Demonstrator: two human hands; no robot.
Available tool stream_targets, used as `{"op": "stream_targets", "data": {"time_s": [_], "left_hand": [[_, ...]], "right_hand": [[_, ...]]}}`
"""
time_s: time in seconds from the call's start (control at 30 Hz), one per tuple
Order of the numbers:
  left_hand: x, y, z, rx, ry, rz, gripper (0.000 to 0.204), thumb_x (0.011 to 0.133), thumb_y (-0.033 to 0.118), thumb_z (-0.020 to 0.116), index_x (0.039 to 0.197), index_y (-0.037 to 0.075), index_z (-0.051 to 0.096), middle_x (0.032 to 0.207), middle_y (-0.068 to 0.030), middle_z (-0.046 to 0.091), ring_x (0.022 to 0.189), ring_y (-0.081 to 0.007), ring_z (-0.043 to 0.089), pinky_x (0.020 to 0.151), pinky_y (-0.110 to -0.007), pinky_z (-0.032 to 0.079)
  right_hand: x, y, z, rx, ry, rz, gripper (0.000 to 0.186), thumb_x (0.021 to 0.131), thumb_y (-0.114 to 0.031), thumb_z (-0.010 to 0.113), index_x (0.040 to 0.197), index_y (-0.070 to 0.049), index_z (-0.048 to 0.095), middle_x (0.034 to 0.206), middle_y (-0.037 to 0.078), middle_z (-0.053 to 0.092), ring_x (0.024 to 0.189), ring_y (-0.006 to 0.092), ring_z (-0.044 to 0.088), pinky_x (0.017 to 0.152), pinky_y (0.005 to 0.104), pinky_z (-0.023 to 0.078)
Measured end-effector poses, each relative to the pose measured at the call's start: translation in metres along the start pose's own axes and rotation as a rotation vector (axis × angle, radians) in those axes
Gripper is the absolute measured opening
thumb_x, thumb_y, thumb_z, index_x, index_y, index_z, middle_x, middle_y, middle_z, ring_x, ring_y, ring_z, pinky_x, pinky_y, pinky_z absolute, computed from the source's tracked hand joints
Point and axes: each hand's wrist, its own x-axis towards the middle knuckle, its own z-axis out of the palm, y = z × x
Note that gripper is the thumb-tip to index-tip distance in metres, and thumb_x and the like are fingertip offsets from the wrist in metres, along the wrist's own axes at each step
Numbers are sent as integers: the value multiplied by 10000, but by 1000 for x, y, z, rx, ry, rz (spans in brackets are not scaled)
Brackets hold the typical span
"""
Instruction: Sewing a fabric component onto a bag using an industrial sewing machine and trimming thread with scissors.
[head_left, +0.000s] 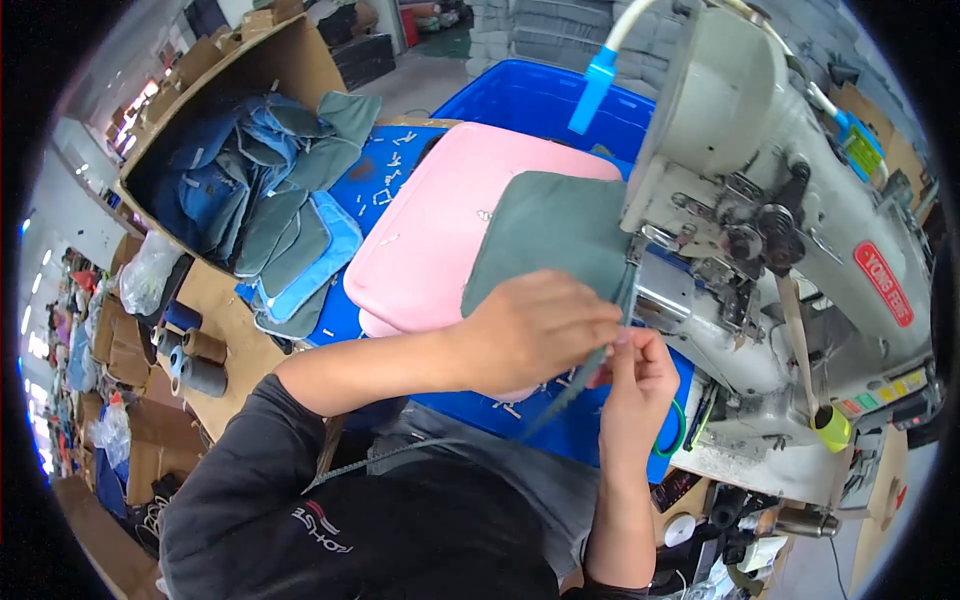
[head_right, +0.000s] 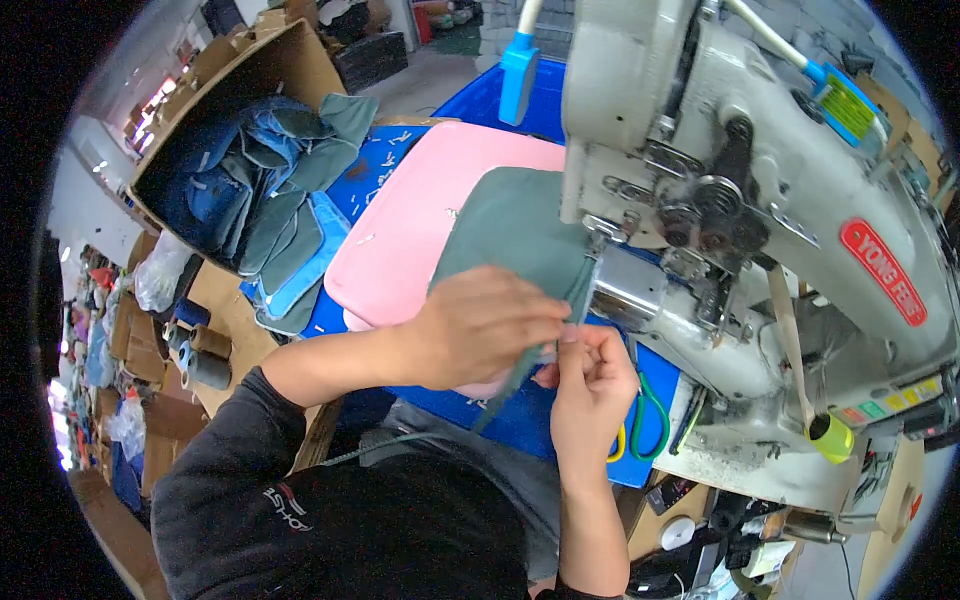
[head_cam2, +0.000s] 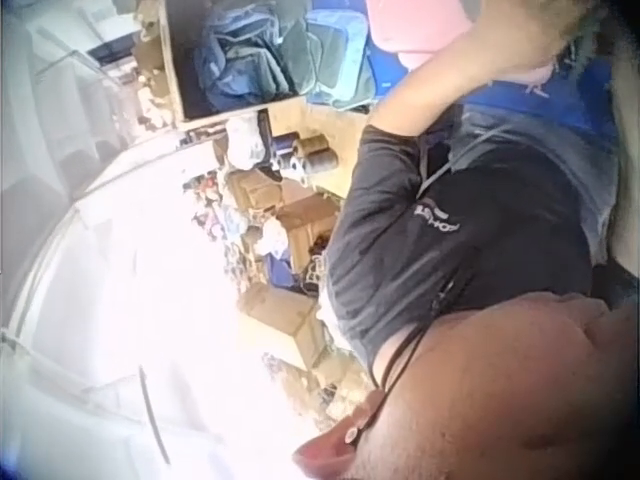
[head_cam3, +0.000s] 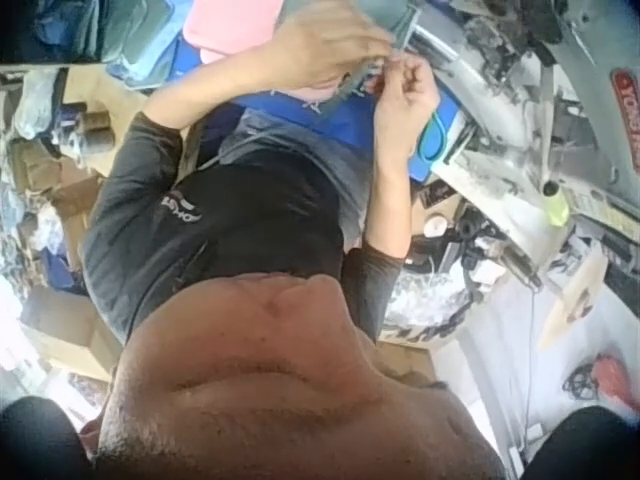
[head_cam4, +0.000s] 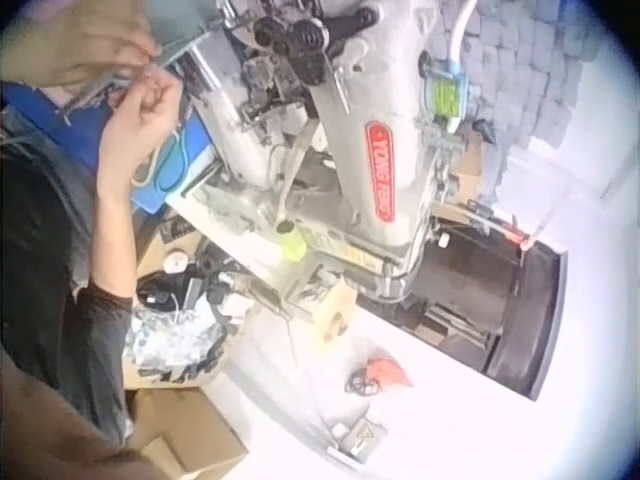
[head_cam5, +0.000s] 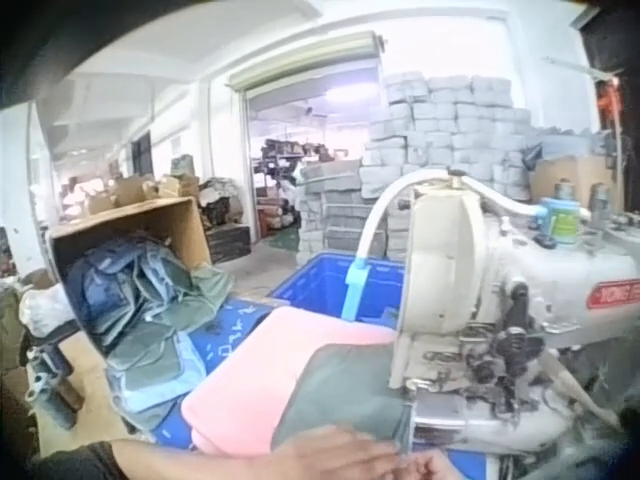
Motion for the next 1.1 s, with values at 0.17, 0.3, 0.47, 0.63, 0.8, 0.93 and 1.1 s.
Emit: {"op": "stream_targets", "data": {"time_s": [0.17, 0.3, 0.47, 0.63, 0.8, 0.93, 1.1], "left_hand": [[2, 5, 0, 155, -54, 196, 281, 773, 123, 705, 1020, -8, 687, 1113, -142, 683, 934, -247, 675, 788, -363, 557], [6, -2, -2, 163, -81, 204, 277, 775, 138, 684, 1008, -13, 686, 1102, -135, 681, 918, -236, 667, 784, -353, 558], [11, -10, -2, 134, -164, 183, 271, 752, 119, 667, 990, -9, 686, 1081, -130, 680, 916, -240, 663, 799, -367, 555], [13, -19, 2, 91, -179, 161, 282, 761, 129, 674, 1018, 15, 685, 1089, -101, 684, 922, -235, 664, 806, -361, 553], [17, -23, 4, 41, -182, 107, 274, 764, 118, 685, 1028, 45, 693, 1088, -63, 691, 935, -220, 669, 804, -343, 549], [21, -23, 0, -30, -127, 9, 284, 741, 80, 717, 1023, 52, 694, 1069, -62, 691, 958, -233, 676, 795, -352, 543], [17, -33, 1, -145, -106, -17, 315, 714, 60, 737, 1025, 58, 690, 1092, -64, 682, 986, -257, 679, 797, -375, 538]], "right_hand": [[2, 9, -3, -128, 6, -36, 62, 1001, -31, 575, 955, -14, 613, 732, -49, 566, 635, 17, 507, 570, 171, 413], [7, 11, -1, -136, 15, -123, 51, 992, -5, 570, 968, -2, 615, 786, -50, 582, 695, 5, 504, 624, 161, 394], [17, 9, -3, -144, 2, -123, 47, 987, 2, 579, 965, 11, 619, 838, -36, 612, 748, 7, 525, 667, 156, 409], [25, 9, -3, -170, 42, -93, 67, 988, -20, 604, 1006, 26, 650, 850, -2, 661, 745, 31, 581, 647, 169, 439], [29, 9, -4, -101, 25, -58, 66, 974, -2, 620, 1013, 34, 661, 855, 25, 685, 751, 41, 616, 663, 188, 485], [28, 1, -1, -96, 26, 24, 55, 963, -4, 636, 982, 43, 657, 829, 45, 696, 705, 56, 642, 606, 197, 516], [29, 7, 3, -129, -25, 19, 45, 954, 12, 632, 930, 45, 651, 746, 25, 675, 611, 57, 621, 557, 202, 511]]}}
